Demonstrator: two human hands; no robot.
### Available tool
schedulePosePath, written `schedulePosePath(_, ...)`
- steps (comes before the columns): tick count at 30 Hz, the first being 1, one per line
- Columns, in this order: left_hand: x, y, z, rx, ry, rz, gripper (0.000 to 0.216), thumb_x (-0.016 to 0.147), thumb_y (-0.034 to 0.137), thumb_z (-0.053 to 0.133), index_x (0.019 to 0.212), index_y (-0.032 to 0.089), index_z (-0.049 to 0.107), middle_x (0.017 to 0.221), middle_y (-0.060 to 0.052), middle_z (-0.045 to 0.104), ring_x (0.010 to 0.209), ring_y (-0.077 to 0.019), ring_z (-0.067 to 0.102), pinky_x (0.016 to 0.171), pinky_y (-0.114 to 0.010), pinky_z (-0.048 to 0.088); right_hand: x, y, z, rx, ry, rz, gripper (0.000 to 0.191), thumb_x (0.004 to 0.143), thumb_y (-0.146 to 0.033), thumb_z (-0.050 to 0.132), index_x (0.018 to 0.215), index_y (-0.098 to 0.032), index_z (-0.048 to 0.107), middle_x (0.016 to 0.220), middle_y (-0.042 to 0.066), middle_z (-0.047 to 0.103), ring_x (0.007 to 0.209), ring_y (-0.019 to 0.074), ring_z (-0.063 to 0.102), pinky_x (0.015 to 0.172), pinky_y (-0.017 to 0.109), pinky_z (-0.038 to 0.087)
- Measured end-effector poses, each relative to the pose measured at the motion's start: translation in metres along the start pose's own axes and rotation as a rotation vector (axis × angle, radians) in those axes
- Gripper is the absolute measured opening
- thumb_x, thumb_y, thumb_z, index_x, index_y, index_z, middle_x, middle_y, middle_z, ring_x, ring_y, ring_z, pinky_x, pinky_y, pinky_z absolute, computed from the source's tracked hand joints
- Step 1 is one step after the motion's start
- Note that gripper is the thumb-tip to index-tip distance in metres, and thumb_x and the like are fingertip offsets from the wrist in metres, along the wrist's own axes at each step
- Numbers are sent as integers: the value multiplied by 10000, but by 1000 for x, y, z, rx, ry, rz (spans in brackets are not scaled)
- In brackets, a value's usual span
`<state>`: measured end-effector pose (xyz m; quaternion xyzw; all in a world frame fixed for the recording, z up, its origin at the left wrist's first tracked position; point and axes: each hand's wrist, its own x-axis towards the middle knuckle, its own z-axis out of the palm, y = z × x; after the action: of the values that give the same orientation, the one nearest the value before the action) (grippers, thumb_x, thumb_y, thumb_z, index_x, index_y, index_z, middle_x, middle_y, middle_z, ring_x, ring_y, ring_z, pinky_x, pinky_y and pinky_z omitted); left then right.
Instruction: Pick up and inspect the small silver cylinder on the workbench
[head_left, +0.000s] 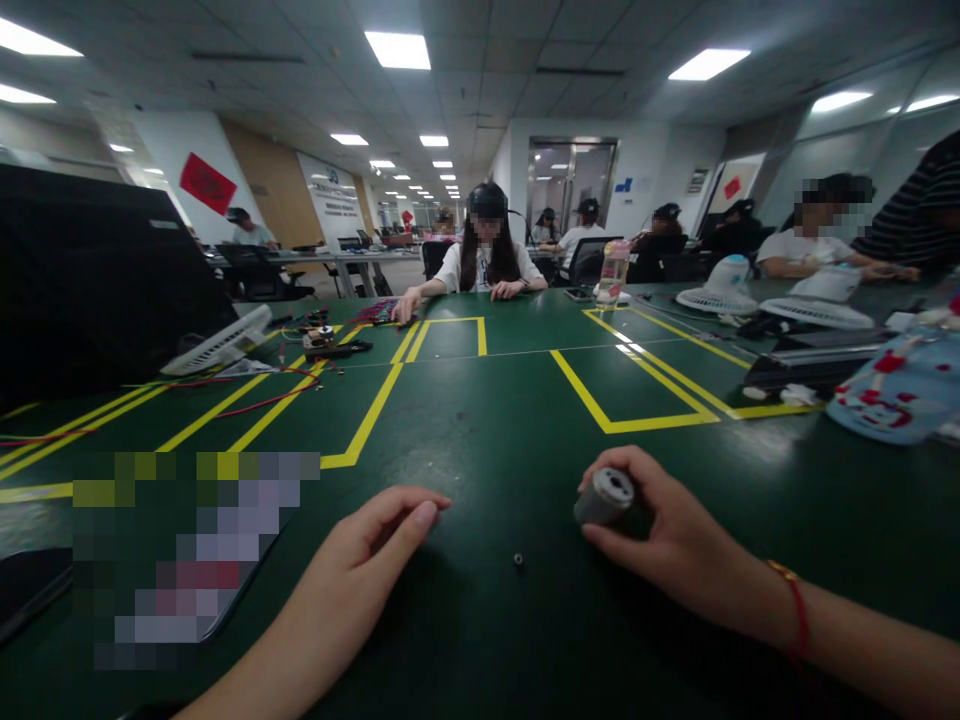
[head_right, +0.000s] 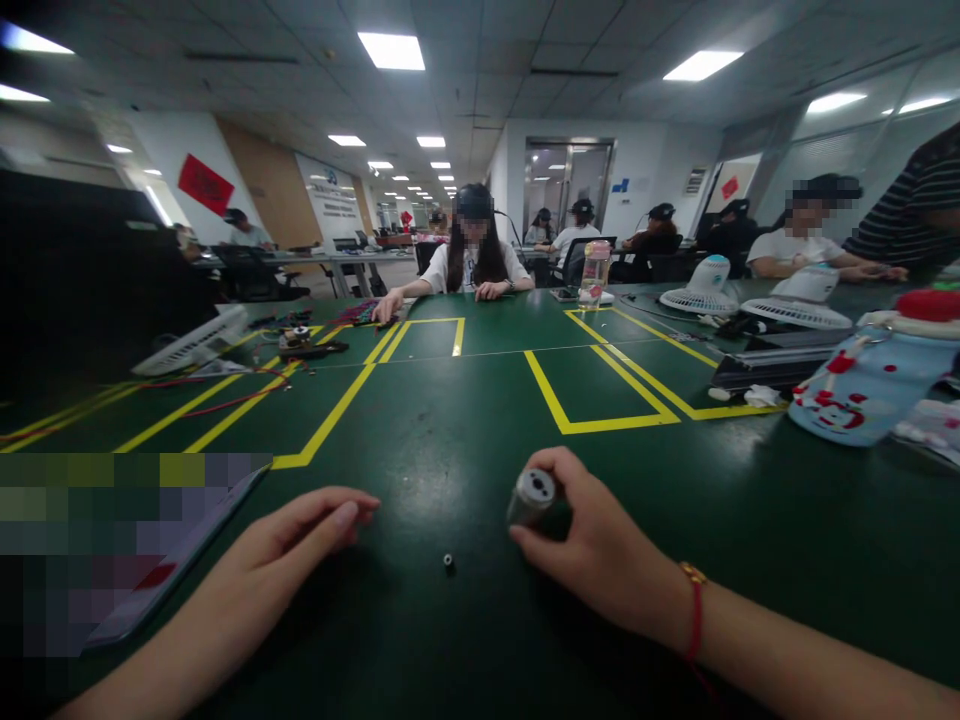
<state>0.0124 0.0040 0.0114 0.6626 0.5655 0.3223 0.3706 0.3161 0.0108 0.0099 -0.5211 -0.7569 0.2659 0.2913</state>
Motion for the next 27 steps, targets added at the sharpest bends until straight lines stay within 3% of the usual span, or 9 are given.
schedulePosePath(4,-16,-26,-18,-57,46,-116,341,907,514,492,1019,257,685,906,-5,701,867,-224,629,787,-307,494,-5,53,-53,-173,266,236,574,705,-545,660,1125,-199,476,1075,84,601,917,199,606,789,341,510)
schedulePosePath(8,-19,-32,-17,-108,75,-148,346,898,519,502,1014,247,680,904,-8,696,866,-224,626,790,-309,501,-25,119,-105,-415,408,461,646,672,-635,636,1127,-201,486,1013,125,612,758,225,618,615,358,501)
schedulePosePath(11,-17,-30,-14,-97,71,-129,335,902,510,502,1012,249,681,922,-10,698,875,-226,626,797,-316,490,-37,156,-127,-492,440,481,611,674,-655,616,1096,-234,482,945,116,619,667,223,609,550,369,491)
schedulePosePath(13,-16,-31,-13,-84,64,-124,332,907,510,495,1017,257,680,946,-10,701,884,-227,625,800,-319,484,-40,164,-130,-576,480,421,599,677,-657,605,1091,-242,483,959,132,612,750,276,625,598,410,502)
schedulePosePath(16,-16,-33,-13,-78,58,-118,321,910,507,493,1012,264,676,959,-7,702,881,-227,623,789,-318,484,-33,140,-116,-775,657,238,709,675,-645,603,1217,-214,448,1202,200,527,1120,411,513,877,538,432)
schedulePosePath(18,-16,-33,-13,-65,45,-108,311,914,494,491,1000,262,679,945,-7,701,884,-228,622,787,-318,482,-25,105,-94,-802,681,2,704,717,-597,597,1279,-210,425,1315,180,459,1252,390,407,1021,548,314)
schedulePosePath(21,-17,-30,-14,-54,34,-99,308,921,476,480,989,254,683,946,-11,702,881,-229,628,786,-319,482,-11,40,-43,-631,329,-294,433,806,-476,583,1190,-282,536,1267,69,516,1189,254,468,1008,459,349)
schedulePosePath(24,-18,-24,-14,-33,34,-92,284,914,451,496,979,248,684,919,-10,704,862,-230,635,778,-316,484,2,-12,9,-404,-67,-280,323,847,-450,561,1145,-339,616,1270,24,522,1173,216,453,976,426,362)
schedulePosePath(27,-19,-19,-14,-1,41,-74,239,904,419,528,970,251,685,883,-3,705,846,-228,639,768,-310,480,14,-35,38,-294,-223,-253,234,838,-467,574,992,-338,694,1186,14,565,1101,212,467,935,428,360)
